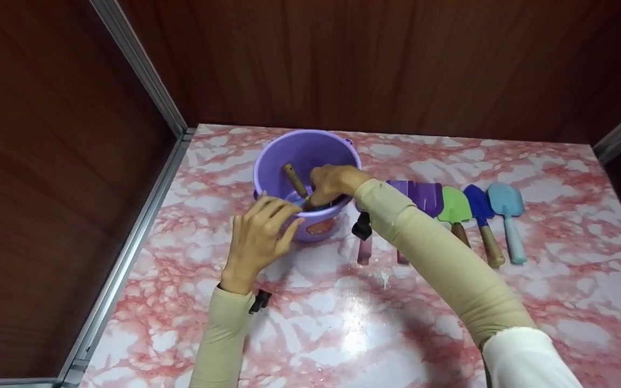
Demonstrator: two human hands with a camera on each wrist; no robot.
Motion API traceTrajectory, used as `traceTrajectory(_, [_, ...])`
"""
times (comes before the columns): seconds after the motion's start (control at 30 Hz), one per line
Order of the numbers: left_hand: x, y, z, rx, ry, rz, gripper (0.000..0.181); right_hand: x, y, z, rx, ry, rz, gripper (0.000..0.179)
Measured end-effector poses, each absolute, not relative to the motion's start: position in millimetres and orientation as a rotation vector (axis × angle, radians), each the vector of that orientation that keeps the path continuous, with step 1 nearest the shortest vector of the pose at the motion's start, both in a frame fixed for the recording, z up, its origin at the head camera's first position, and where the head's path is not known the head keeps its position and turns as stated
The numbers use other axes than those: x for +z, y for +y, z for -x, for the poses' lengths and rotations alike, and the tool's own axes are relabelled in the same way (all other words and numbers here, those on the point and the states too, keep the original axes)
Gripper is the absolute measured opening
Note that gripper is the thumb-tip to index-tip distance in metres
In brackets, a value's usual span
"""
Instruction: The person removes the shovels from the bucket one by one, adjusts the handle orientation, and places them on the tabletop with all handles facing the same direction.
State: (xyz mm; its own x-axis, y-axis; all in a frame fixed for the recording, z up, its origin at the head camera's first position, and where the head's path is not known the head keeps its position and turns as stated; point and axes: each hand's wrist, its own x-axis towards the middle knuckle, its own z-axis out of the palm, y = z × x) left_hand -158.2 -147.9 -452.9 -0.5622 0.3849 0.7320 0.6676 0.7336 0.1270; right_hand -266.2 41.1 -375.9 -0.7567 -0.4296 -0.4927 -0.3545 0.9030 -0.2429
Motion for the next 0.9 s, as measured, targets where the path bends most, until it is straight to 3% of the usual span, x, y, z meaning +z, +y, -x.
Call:
traceTrajectory(0.17, [-451,-146,158,-0.539,-2.237,0.792,0.022,-380,37,273,-0.174,2.435,0.567,0.018])
traceTrajectory(0.9, [-453,-146,157,-0.553,-2.246,0.783,0.022,-380,32,274,-0.175,2.367,0.648,0.025])
